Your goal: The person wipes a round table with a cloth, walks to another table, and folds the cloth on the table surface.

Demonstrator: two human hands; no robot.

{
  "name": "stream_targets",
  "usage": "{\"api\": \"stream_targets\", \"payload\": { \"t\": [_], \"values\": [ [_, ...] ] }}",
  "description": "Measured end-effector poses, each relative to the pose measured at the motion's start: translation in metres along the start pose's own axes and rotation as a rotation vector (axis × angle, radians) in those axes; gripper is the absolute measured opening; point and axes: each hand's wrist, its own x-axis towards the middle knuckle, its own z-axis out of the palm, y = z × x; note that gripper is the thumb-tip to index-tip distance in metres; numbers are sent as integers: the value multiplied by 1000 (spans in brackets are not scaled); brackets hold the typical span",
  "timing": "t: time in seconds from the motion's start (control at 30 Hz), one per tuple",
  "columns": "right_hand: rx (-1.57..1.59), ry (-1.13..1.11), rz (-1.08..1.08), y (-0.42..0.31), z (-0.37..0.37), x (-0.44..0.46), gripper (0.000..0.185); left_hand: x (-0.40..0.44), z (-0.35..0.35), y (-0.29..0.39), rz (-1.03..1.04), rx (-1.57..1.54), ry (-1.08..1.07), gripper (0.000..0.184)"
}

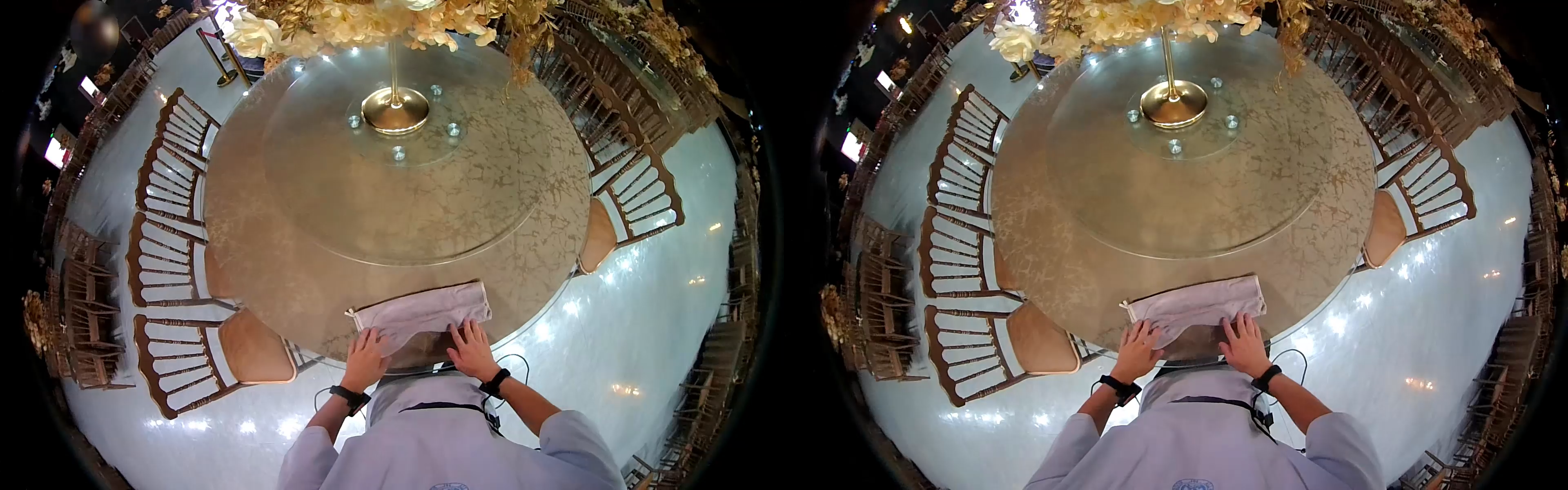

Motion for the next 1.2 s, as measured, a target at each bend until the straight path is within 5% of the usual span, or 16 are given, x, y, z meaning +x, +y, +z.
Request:
{"api": "stream_targets", "payload": {
  "t": [0.8, 1.2],
  "values": [
    [-74, 20, -90, 31, 1, 174, 57, 158, 13, -22, -128, -27, 223, 51],
    [-37, -101, -100, 27, -6, 166, 74, 164, 12, -7, 84, 27, 165, 39]
  ]
}}
